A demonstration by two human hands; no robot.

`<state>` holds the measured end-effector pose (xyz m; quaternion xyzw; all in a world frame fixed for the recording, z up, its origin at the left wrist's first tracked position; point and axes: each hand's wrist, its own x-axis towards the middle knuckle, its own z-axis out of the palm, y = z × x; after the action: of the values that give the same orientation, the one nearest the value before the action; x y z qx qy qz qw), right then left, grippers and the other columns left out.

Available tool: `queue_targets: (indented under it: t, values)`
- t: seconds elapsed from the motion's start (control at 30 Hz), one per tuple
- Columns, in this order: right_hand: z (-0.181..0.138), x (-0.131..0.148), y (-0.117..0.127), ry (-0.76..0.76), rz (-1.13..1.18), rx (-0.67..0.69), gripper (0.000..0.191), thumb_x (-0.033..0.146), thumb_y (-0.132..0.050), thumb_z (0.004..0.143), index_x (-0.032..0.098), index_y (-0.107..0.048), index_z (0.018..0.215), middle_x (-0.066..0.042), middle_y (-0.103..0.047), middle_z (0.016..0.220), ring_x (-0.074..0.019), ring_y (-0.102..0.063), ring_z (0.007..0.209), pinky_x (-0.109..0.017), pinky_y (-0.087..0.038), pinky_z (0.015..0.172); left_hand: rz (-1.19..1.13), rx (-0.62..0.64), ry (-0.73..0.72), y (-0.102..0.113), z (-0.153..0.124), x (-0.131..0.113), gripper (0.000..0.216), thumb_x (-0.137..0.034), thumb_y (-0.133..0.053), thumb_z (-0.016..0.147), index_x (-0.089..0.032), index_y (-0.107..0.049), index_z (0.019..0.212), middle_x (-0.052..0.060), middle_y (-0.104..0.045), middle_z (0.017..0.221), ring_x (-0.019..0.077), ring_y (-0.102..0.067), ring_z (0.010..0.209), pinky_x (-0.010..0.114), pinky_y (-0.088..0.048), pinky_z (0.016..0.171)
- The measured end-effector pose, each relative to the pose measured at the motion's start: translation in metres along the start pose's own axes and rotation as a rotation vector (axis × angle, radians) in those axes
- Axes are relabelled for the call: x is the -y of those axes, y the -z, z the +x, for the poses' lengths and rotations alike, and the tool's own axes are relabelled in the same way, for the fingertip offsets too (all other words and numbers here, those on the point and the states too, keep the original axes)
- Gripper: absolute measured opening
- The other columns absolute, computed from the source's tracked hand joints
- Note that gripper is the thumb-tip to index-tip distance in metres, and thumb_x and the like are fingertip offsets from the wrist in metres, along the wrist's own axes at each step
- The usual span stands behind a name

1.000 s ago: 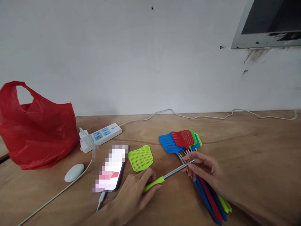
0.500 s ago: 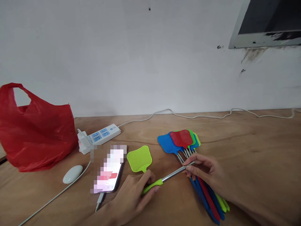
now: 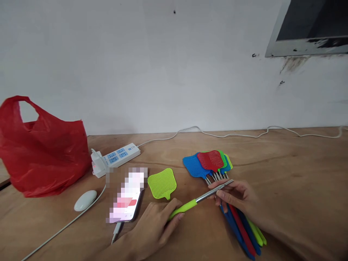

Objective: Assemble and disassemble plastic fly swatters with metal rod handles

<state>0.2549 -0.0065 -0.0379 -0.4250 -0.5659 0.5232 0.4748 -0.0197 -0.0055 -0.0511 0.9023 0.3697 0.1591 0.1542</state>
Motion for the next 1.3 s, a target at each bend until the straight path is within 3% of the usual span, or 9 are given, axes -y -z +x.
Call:
queue_targets:
  t: [0.1, 0.2, 0.27, 0.4, 0.5, 0.67, 0.87, 1.0, 1.3]
  values:
    - [-0.001, 0.000, -0.002, 0.016, -0.014, -0.017, 0.035, 0.054, -0.069, 0.083, 0.019, -0.069, 0.084, -0.002, -0.067, 0.065, -0.0139, -0.059, 0.051, -0.026, -0.052, 0.051, -0.061, -0.041, -0.034, 0.003, 0.001, -0.002, 0.018, -0.032, -0.039, 0.103, -0.023, -0.055, 0.105, 0.002, -0.069, 0.092, 0.0202, -0.066, 0.081, 0.031, -0.049, 0.070]
    - [0.001, -0.003, 0.000, 0.034, 0.054, -0.059, 0.037, 0.056, -0.062, 0.089, 0.019, -0.065, 0.085, -0.003, -0.071, 0.072, -0.0124, -0.059, 0.051, -0.024, -0.049, 0.049, -0.059, -0.168, -0.032, 0.005, 0.003, -0.001, 0.018, -0.030, -0.039, 0.103, -0.022, -0.055, 0.106, 0.006, -0.067, 0.101, 0.0218, -0.064, 0.092, 0.035, -0.052, 0.081]
    - [0.002, -0.005, 0.002, -0.003, 0.108, -0.092, 0.036, 0.056, -0.059, 0.091, 0.020, -0.061, 0.086, -0.003, -0.073, 0.072, -0.0125, -0.060, 0.052, -0.022, -0.048, 0.049, 0.041, -0.240, 0.009, 0.003, 0.004, 0.003, 0.020, -0.029, -0.041, 0.101, -0.020, -0.054, 0.115, 0.010, -0.065, 0.114, 0.0260, -0.062, 0.105, 0.043, -0.051, 0.091]
    - [0.001, -0.004, 0.000, -0.092, 0.093, -0.162, 0.039, 0.060, -0.056, 0.091, 0.021, -0.056, 0.090, 0.002, -0.064, 0.048, -0.0124, -0.055, 0.042, -0.020, -0.042, 0.044, 0.327, -0.295, 0.102, -0.010, 0.005, 0.017, 0.043, -0.037, -0.051, 0.098, -0.014, -0.048, 0.135, 0.018, -0.056, 0.138, 0.0392, -0.048, 0.131, 0.059, -0.044, 0.102]
    - [0.002, -0.002, -0.003, -0.125, 0.034, -0.175, 0.047, 0.065, -0.055, 0.088, 0.019, -0.058, 0.097, 0.006, -0.055, 0.039, -0.0108, -0.045, 0.032, -0.019, -0.034, 0.036, 0.394, -0.253, 0.131, -0.015, 0.005, 0.020, 0.050, -0.045, -0.050, 0.098, -0.012, -0.050, 0.136, 0.019, -0.059, 0.135, 0.0400, -0.051, 0.128, 0.060, -0.044, 0.102]
    - [0.004, -0.004, -0.003, -0.139, -0.050, -0.206, 0.061, 0.068, -0.058, 0.083, 0.015, -0.059, 0.112, 0.011, -0.043, 0.032, -0.0091, -0.032, 0.025, -0.019, -0.028, 0.030, 0.296, -0.170, 0.147, -0.003, 0.007, 0.010, 0.043, -0.041, -0.046, 0.099, -0.015, -0.054, 0.131, 0.016, -0.062, 0.130, 0.0349, -0.059, 0.114, 0.056, -0.049, 0.095]
    - [0.004, 0.005, -0.003, -0.160, -0.105, -0.153, 0.067, 0.069, -0.059, 0.079, 0.014, -0.054, 0.119, 0.011, -0.044, 0.037, -0.0078, -0.030, 0.028, -0.018, -0.027, 0.031, 0.287, -0.156, 0.184, -0.004, 0.009, 0.010, 0.063, -0.041, -0.065, 0.080, -0.013, -0.052, 0.135, 0.022, -0.051, 0.144, 0.0427, -0.047, 0.130, 0.060, -0.044, 0.102]
    - [0.003, 0.008, -0.005, -0.162, -0.134, -0.142, 0.068, 0.068, -0.057, 0.080, 0.013, -0.053, 0.120, 0.011, -0.044, 0.038, -0.0082, -0.031, 0.029, -0.019, -0.028, 0.031, 0.252, -0.161, 0.229, -0.007, 0.008, 0.013, 0.064, -0.044, -0.063, 0.082, -0.011, -0.051, 0.136, 0.023, -0.050, 0.144, 0.0435, -0.044, 0.133, 0.061, -0.041, 0.104]
    - [0.004, 0.009, -0.007, -0.179, -0.140, -0.172, 0.073, 0.069, -0.056, 0.077, 0.012, -0.052, 0.123, 0.011, -0.044, 0.037, -0.0090, -0.031, 0.029, -0.021, -0.029, 0.031, 0.111, -0.166, 0.288, -0.001, 0.011, 0.018, 0.057, -0.043, -0.066, 0.083, -0.017, -0.051, 0.131, 0.016, -0.060, 0.126, 0.0375, -0.056, 0.115, 0.057, -0.045, 0.097]
